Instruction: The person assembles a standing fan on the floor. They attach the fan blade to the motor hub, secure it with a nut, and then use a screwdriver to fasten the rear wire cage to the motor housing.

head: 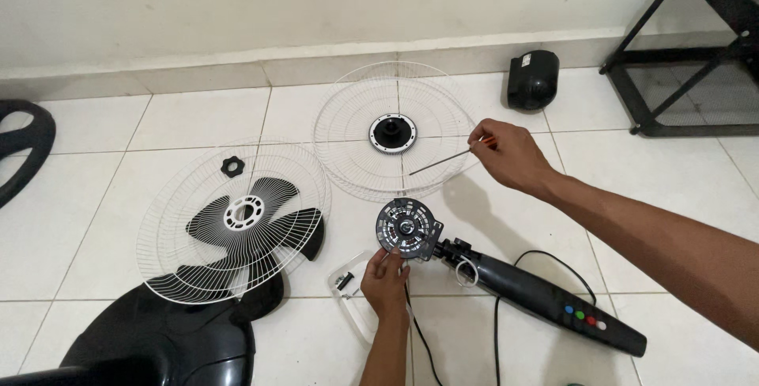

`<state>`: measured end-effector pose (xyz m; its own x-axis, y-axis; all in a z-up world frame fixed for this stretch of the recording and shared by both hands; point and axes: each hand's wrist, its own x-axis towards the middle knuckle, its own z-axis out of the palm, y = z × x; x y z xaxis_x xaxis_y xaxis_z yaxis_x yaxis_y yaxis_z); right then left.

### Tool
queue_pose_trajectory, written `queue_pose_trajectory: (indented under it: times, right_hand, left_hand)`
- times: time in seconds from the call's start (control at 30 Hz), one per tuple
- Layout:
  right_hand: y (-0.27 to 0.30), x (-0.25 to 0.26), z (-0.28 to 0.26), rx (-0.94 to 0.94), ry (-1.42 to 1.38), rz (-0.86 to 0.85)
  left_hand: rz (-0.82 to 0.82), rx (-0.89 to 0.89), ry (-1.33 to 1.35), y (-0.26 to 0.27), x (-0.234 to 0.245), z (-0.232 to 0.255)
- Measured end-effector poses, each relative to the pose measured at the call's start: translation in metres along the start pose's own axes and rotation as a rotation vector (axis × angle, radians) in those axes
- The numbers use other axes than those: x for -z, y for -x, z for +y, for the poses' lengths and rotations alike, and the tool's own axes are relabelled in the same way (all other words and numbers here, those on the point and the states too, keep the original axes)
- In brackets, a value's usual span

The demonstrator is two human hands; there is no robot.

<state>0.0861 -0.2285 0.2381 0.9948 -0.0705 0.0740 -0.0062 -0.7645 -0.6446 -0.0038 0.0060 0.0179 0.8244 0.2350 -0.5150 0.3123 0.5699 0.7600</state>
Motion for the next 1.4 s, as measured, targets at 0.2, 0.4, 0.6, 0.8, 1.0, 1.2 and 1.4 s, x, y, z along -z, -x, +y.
queue_pose_trajectory:
  times: [0.2,0.4,0.6,0.8,1.0,1.2,1.4]
  right_hand:
    - [-0.005,0.012,0.012,-0.056,-0.124,0.081]
    - [0.014,0.013,-0.015,-0.221,-0.517,0.001]
    - [0.053,-0.003,-0.031,-0.412,-0.485,-0.168]
    - [0.063,-0.005,-0.020,-0.455,-0.452,-0.227]
    - [0.051,-0.012,-0.010,-0.456,-0.474,-0.219]
    - [0.047,-0.012,-0.012,-0.433,-0.497,-0.221]
    - [0.057,-0.005,-0.015,-0.424,-0.474,-0.231]
  left_hand:
    - [0.087,-0.118,-0.059,-0.003,0.006,0.009]
    - [0.224,-0.338,-0.631,-0.008,0.057,0.079]
    - [-0.104,-0.466,-1.535,-0.001,0.093,0.102]
    - [-0.138,-0.640,-1.886,-0.024,0.105,0.068]
    - [-0.120,-0.736,-1.959,-0.040,0.106,0.054]
    - [-0.078,-0.702,-1.612,-0.014,0.099,0.081]
    - [-0.072,-0.587,-1.488,0.004,0.092,0.117]
